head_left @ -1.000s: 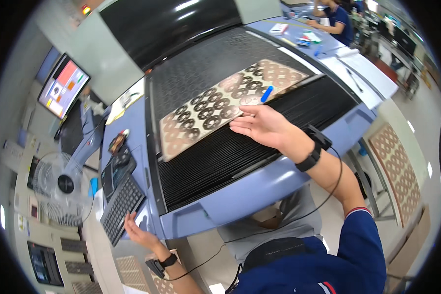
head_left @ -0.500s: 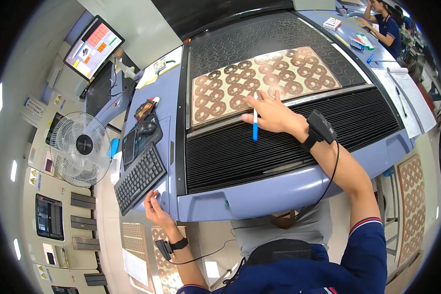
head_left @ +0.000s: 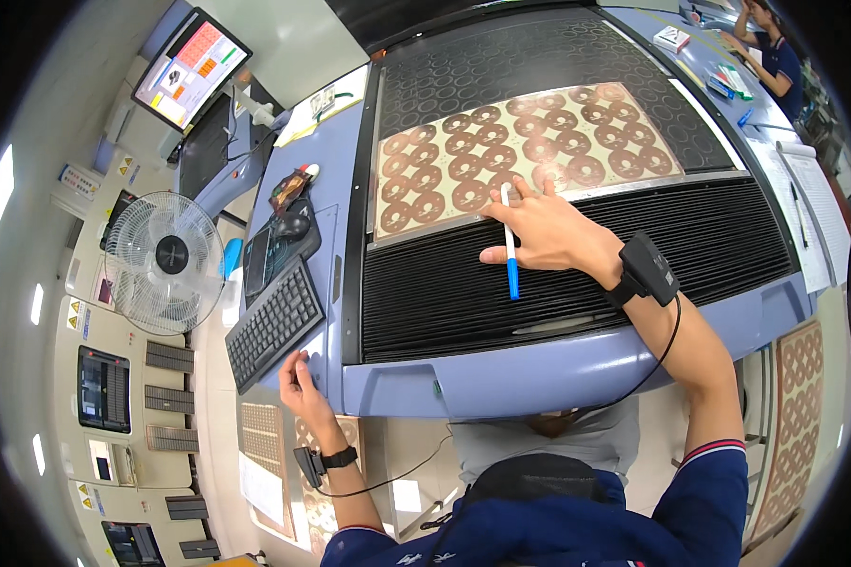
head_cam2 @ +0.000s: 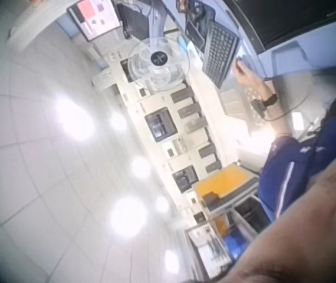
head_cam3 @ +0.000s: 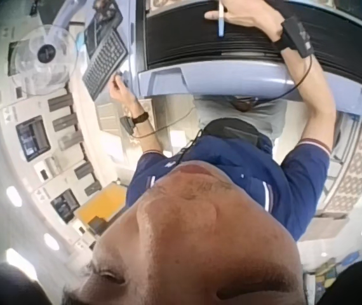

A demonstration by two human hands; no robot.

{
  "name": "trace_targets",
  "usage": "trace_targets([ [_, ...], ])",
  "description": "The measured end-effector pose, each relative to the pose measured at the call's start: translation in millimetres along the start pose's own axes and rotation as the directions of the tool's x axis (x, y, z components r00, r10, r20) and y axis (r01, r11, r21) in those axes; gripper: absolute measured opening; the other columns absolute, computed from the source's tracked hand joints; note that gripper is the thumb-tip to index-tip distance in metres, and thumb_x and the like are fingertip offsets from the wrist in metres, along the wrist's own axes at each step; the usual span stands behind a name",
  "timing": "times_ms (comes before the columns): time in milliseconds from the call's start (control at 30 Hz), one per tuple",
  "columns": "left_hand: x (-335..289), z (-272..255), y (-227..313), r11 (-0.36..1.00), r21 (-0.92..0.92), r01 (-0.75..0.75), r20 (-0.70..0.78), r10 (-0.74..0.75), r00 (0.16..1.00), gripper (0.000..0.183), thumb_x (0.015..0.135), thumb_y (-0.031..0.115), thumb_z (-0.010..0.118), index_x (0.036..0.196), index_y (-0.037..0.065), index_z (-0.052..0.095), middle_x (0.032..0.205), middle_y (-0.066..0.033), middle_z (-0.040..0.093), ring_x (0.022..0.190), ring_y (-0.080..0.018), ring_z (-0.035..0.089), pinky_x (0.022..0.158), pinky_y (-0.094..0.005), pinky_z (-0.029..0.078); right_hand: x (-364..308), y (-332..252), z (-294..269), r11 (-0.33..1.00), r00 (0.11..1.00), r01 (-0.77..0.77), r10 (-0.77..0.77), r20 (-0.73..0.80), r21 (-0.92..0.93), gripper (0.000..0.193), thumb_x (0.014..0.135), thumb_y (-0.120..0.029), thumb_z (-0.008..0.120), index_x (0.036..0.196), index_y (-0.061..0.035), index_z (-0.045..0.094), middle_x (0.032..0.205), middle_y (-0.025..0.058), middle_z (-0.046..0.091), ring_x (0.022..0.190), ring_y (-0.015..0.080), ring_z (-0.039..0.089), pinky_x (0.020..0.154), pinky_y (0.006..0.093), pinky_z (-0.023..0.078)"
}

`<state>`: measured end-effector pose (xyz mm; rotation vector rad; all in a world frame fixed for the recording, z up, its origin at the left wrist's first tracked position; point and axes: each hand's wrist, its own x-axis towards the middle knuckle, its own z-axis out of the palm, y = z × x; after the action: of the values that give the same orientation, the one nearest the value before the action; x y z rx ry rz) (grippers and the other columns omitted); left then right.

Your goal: Checking and sorting copper circuit board sheets on an industrial inspection machine.

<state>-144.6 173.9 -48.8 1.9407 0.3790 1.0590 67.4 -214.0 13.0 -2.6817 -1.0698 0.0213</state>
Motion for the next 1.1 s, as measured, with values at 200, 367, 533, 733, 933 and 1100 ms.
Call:
trace_targets([
  [200,22,-14,0,0.904,0.423,-0.062,-0.114,0.12,0.986,0.026,0.091,0.015,0.063,0.113,0.001,0.067,0.109,-0.0123,0.069,0.106,-0.0259,0.061,0.1,-0.0406,0.043,-2,4,8,0.999,0.992,0.038,-0.04,-0.123,-0.015,0.073,0.09,-0.064,0.052,0.128,-0.0021,0.056,0.133,0.0226,0.056,0.132,0.047,0.041,0.107,0.0725,0.021],
  [367,48,-33,-6,0.459,0.867,-0.192,0.049,0.304,0.951,0.031,0.092,0.028,0.06,0.11,0.006,0.07,0.105,-0.0119,0.07,0.108,-0.0272,0.06,0.116,-0.0509,0.024,-9,12,8,0.994,0.985,0.077,-0.064,-0.163,0.077,0.075,0.09,-0.064,0.053,0.128,0.0009,0.055,0.117,0.0255,0.065,0.128,0.0496,0.045,0.104,0.0719,0.028],
  [533,47,30,58,0.874,0.433,-0.218,0.208,0.139,0.968,0.024,0.09,0.016,0.067,0.107,0.0,0.07,0.092,-0.0106,0.072,0.093,-0.023,0.065,0.095,-0.0352,0.045,-11,11,6,0.996,0.992,0.05,-0.039,-0.123,0.079,0.072,0.091,-0.063,0.053,0.128,-0.0004,0.055,0.119,0.0262,0.064,0.13,0.0529,0.043,0.104,0.075,0.024],
  [733,39,157,131,0.971,-0.2,-0.134,0.602,0.229,0.765,0.023,0.092,0.012,0.068,0.109,-0.003,0.068,0.098,-0.0117,0.074,0.092,-0.0151,0.069,0.083,-0.028,0.052,-19,-6,-2,0.911,0.898,0.258,-0.104,-0.428,0.321,0.034,0.09,-0.025,0.069,0.114,-0.0027,0.06,0.101,0.0208,0.067,0.101,0.0389,0.063,0.086,0.0436,0.052],
  [933,13,221,126,0.876,-0.482,-0.005,0.617,0.344,0.708,0.017,0.095,0.006,0.061,0.108,-0.003,0.067,0.093,-0.011,0.073,0.085,-0.0146,0.068,0.078,-0.028,0.054,-16,-29,-1,0.896,0.832,0.328,-0.124,-0.541,0.299,0.016,0.087,-0.016,0.067,0.099,-0.0055,0.063,0.075,0.0159,0.066,0.072,0.0356,0.066,0.062,0.0446,0.052],
  [1100,5,208,130,0.882,-0.443,-0.159,0.582,0.418,0.697,0.016,0.093,0.002,0.061,0.108,-0.003,0.066,0.089,-0.0109,0.072,0.078,-0.0155,0.07,0.074,-0.0281,0.056,-22,-30,6,0.868,0.795,0.377,-0.126,-0.593,0.322,0.011,0.086,-0.011,0.068,0.09,-0.0062,0.06,0.067,0.0134,0.064,0.064,0.0335,0.064,0.056,0.0439,0.05],
])
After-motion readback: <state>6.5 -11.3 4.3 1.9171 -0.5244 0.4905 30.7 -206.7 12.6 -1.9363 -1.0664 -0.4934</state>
